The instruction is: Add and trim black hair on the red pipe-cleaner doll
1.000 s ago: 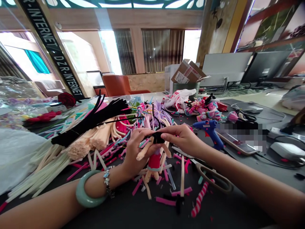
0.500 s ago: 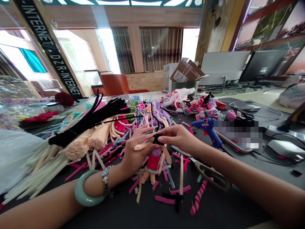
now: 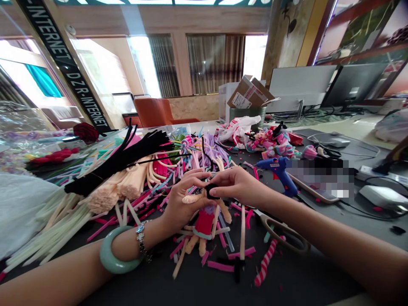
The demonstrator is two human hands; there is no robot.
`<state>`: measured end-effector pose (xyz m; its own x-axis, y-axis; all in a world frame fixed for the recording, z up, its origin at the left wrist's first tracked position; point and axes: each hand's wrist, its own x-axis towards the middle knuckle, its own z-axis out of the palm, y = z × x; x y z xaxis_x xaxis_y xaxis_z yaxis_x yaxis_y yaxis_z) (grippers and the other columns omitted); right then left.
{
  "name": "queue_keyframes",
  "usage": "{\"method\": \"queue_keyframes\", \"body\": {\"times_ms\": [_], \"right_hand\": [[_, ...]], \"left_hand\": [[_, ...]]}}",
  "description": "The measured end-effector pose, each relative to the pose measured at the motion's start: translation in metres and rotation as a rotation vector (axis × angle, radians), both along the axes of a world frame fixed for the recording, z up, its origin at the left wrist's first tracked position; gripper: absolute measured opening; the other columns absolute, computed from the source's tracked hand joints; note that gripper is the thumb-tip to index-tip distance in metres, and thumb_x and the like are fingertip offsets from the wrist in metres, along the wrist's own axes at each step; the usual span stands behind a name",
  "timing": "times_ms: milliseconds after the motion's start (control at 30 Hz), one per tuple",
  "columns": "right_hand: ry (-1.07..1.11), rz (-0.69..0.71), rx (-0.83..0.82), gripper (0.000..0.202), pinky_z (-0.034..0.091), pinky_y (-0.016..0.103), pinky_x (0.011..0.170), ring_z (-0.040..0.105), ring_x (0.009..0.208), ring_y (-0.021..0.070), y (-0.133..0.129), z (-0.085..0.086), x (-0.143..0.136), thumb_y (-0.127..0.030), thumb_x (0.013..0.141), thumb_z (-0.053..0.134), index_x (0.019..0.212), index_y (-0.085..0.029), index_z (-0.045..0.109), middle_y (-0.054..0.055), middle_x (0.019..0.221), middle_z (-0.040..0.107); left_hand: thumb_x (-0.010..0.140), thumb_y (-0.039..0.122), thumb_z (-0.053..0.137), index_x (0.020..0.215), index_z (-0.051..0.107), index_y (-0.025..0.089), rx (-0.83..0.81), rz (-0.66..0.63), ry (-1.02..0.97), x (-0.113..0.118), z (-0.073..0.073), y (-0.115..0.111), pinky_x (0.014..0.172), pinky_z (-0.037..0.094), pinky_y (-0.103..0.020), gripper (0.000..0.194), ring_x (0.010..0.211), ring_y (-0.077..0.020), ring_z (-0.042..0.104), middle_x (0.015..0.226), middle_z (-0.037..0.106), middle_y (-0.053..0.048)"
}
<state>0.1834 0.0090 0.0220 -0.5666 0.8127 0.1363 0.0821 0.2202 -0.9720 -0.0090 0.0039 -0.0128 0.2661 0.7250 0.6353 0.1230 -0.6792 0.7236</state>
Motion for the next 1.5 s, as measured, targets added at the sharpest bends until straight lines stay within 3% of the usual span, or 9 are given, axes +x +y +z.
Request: {"method": "queue_keyframes", "body": {"times_ms": [167,333,500,833,1200,1400,1500], "right_hand": [[-0.15,-0.075,0.081,0.034,0.041,0.026,0.058,0.054,0.061,0.0121,0.001,0.001,0.002,-0.043,0.071,0.071,0.085,-0.012,0.075,0.002,0.068,0.066],[-0.081,-0.052,0.032,0.03,0.043,0.026,0.064,0.058,0.068,0.0137,0.004,-0.003,0.001,-0.04,0.069,0.072,0.081,-0.012,0.073,0.001,0.071,0.066],[-0.037,0.002,-0.02,0.031,0.046,0.028,0.075,0.062,0.078,0.0159,0.004,-0.005,0.001,-0.036,0.072,0.071,0.091,-0.012,0.072,0.004,0.084,0.07],[-0.038,-0.035,0.009,0.036,0.048,0.03,0.074,0.064,0.081,0.0197,0.005,-0.011,-0.002,-0.046,0.07,0.072,0.081,-0.011,0.071,0.005,0.079,0.07],[-0.082,-0.082,0.064,0.038,0.048,0.027,0.064,0.063,0.07,0.0169,0.003,-0.01,-0.003,-0.046,0.069,0.073,0.084,-0.011,0.073,0.004,0.076,0.07],[0.01,-0.014,0.121,0.035,0.051,0.028,0.072,0.066,0.082,0.0195,0.001,-0.005,-0.004,-0.039,0.071,0.073,0.095,-0.014,0.074,0.005,0.09,0.073],[0.012,-0.03,0.129,0.03,0.05,0.026,0.066,0.065,0.072,0.0162,0.001,-0.005,-0.004,-0.036,0.068,0.075,0.087,-0.013,0.074,0.005,0.081,0.073]], "left_hand": [[0.067,0.023,0.08,0.089,0.062,0.019,-0.142,-0.092,0.021,0.002,-0.001,0.002,0.109,0.031,-0.049,0.028,0.129,-0.0282,0.046,0.121,0.064,-0.012],[0.07,0.022,0.078,0.1,0.06,0.019,-0.233,-0.206,-0.023,0.003,0.0,0.005,0.109,0.034,-0.047,0.035,0.128,-0.029,0.047,0.129,0.059,-0.013],[0.076,0.027,0.073,0.107,0.065,0.02,-0.157,-0.126,0.128,0.001,0.004,0.002,0.112,0.031,-0.045,0.033,0.133,-0.028,0.042,0.132,0.058,-0.012],[0.077,0.026,0.071,0.112,0.069,0.024,-0.04,-0.092,0.187,-0.002,0.004,0.0,0.112,0.034,-0.046,0.034,0.133,-0.0276,0.043,0.126,0.063,-0.008],[0.075,0.029,0.073,0.111,0.069,0.021,-0.128,-0.081,0.179,0.001,0.003,0.0,0.111,0.035,-0.046,0.037,0.132,-0.0298,0.043,0.131,0.059,-0.011],[0.064,0.028,0.082,0.126,0.058,0.025,-0.28,-0.311,0.085,0.002,0.005,-0.002,0.11,0.035,-0.047,0.067,0.132,-0.0322,0.042,0.138,0.053,-0.011],[0.064,0.046,0.08,0.138,0.043,0.028,-0.451,-0.471,-0.136,0.004,0.003,-0.004,0.109,0.035,-0.047,0.085,0.137,-0.0342,0.035,0.149,0.039,-0.012]]}}
